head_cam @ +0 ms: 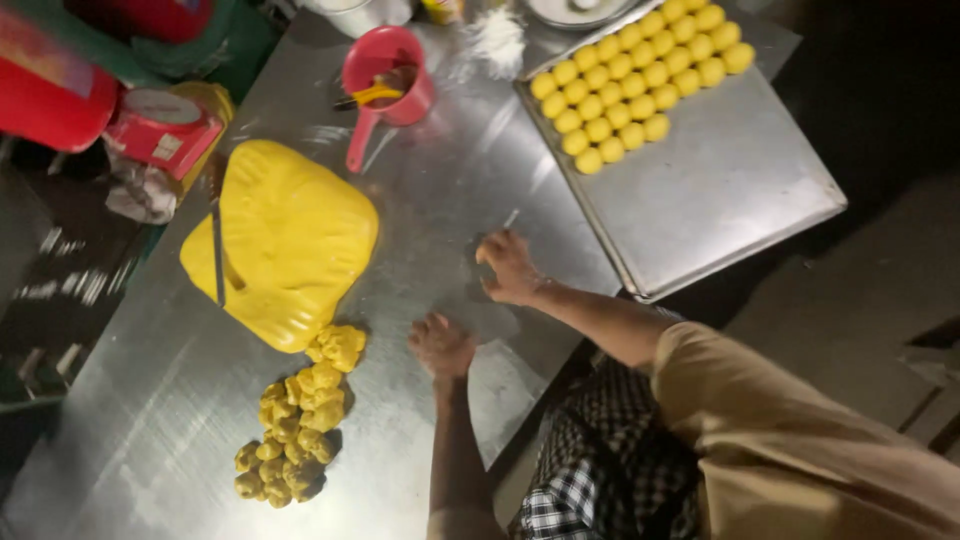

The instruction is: The recorder is rolling yellow dough into balls and placing them on a metal tray.

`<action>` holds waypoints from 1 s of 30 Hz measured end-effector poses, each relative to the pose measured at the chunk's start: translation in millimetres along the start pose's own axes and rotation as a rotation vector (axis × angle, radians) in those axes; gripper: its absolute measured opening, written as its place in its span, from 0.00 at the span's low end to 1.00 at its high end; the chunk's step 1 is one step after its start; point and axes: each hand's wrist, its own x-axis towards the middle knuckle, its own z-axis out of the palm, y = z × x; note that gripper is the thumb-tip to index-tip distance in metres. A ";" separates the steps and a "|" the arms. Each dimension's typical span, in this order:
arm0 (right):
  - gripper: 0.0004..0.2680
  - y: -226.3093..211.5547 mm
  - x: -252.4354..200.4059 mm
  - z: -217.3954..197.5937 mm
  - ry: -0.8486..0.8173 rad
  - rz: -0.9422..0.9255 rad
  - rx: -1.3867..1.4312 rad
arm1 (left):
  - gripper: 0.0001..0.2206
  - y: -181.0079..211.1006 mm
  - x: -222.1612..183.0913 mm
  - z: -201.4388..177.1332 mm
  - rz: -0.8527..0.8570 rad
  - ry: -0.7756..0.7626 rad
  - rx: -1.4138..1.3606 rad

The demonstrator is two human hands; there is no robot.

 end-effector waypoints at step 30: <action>0.19 223.2 -6.2 -385.7 -0.165 0.522 0.070 | 0.24 492.6 42.3 73.1 0.496 -0.060 -0.213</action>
